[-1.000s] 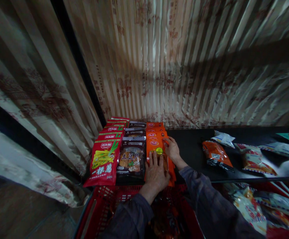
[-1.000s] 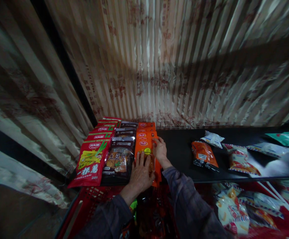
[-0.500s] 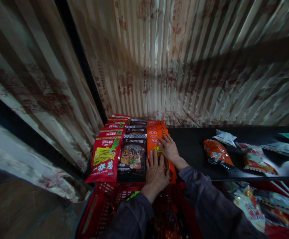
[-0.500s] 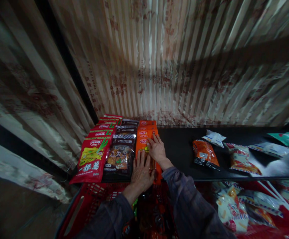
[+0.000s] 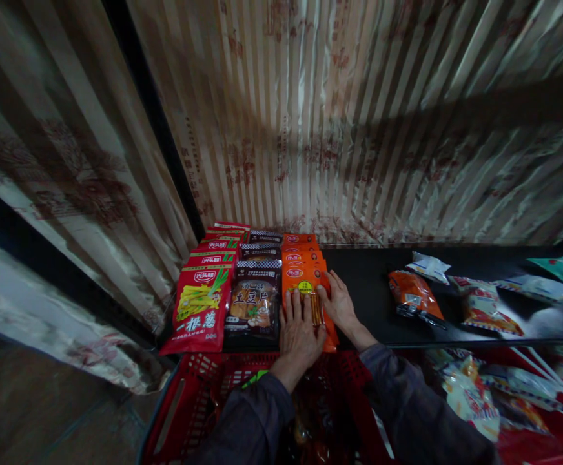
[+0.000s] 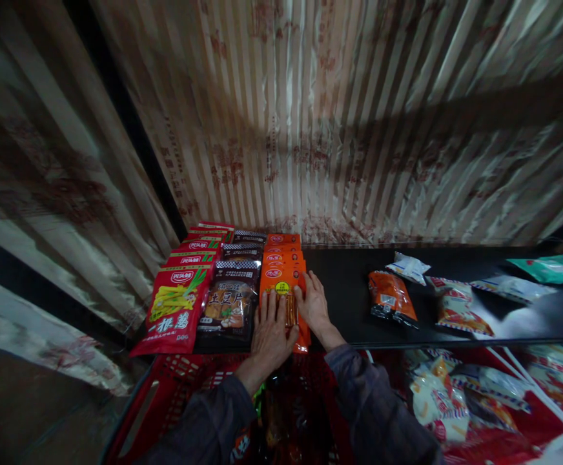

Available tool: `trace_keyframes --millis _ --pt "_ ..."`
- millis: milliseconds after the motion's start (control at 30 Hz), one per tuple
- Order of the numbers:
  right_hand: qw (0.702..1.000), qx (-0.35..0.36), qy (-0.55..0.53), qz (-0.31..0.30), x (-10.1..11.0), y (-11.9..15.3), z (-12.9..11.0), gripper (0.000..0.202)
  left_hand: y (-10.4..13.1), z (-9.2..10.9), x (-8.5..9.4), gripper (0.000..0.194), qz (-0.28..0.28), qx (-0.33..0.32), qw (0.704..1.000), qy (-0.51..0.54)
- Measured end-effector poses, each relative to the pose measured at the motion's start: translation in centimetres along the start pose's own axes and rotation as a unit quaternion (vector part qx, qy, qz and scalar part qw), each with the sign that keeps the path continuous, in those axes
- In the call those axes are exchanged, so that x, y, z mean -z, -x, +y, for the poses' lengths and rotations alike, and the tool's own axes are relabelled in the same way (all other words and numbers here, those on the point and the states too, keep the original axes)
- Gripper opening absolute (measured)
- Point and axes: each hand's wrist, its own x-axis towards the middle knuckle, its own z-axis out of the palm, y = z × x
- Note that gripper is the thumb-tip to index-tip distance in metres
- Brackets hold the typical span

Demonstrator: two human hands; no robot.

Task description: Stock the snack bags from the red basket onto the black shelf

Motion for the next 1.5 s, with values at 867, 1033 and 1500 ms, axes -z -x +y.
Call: trace_keyframes --millis 867,1033,1500 --pt "0.999 -0.033 0.014 -0.010 -0.6 -0.1 -0.4 0.048 -0.1 0.1 -0.4 0.073 0.021 0.002 1.000 0.000" --pt "0.999 -0.039 -0.007 -0.012 -0.5 0.4 -0.1 0.049 -0.1 0.1 -0.6 0.074 0.023 -0.005 1.000 -0.015" --pt "1.000 -0.018 0.003 -0.002 2.0 3.6 -1.4 0.050 -0.1 0.3 0.4 0.065 0.050 -0.011 0.999 -0.006"
